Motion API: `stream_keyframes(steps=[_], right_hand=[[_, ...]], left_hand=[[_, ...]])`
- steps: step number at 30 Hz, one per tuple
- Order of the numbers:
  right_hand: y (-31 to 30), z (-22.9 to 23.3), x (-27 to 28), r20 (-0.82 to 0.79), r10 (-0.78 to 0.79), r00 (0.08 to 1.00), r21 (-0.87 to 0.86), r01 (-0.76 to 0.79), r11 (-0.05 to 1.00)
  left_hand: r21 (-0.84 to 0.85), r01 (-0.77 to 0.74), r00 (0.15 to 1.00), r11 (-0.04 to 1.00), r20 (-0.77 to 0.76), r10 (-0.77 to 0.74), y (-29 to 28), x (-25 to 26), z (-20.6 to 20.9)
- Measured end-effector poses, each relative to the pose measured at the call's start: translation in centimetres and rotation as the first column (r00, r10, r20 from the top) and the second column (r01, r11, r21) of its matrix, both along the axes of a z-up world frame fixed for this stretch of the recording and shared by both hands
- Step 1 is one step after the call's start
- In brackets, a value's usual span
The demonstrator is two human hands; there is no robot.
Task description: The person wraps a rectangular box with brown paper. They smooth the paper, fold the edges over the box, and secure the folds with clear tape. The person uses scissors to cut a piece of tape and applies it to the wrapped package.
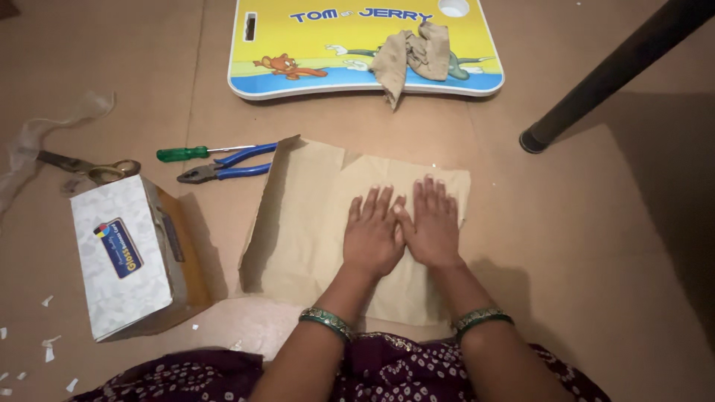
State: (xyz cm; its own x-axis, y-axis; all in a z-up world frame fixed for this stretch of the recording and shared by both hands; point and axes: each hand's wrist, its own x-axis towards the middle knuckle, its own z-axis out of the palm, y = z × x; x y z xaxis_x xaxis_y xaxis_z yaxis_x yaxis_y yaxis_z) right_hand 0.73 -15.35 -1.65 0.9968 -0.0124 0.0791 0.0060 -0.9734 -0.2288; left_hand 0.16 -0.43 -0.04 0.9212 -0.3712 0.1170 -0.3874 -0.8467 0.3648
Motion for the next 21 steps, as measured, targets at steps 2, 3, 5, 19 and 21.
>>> stream_keyframes(steps=[2,3,5,19,21], right_hand=[[-0.3,0.0,-0.1,-0.004,-0.041,0.999,-0.031,0.041,0.999],[-0.4,0.1,0.0,-0.004,-0.063,0.998,-0.046,0.062,0.997],[-0.9,0.8,0.3,-0.103,-0.08,0.992,-0.094,0.07,0.993],[-5.5,10.2,-0.6,-0.689,-0.178,0.703,-0.221,0.03,0.975],[-5.8,9.8,-0.7,-0.687,-0.186,0.702,-0.214,0.05,0.976]], left_hand=[[-0.012,-0.045,0.998,0.999,-0.033,0.044,-0.1,-0.2,0.6],[-0.018,-0.05,0.998,0.999,-0.042,0.049,-0.1,-0.1,0.9],[-0.018,-0.05,0.998,0.999,-0.038,0.049,0.0,-0.2,1.3],[0.064,-0.036,0.998,0.997,-0.054,0.039,0.0,-0.4,2.6],[0.065,-0.029,0.998,0.998,-0.053,0.032,0.1,-0.4,2.8]])
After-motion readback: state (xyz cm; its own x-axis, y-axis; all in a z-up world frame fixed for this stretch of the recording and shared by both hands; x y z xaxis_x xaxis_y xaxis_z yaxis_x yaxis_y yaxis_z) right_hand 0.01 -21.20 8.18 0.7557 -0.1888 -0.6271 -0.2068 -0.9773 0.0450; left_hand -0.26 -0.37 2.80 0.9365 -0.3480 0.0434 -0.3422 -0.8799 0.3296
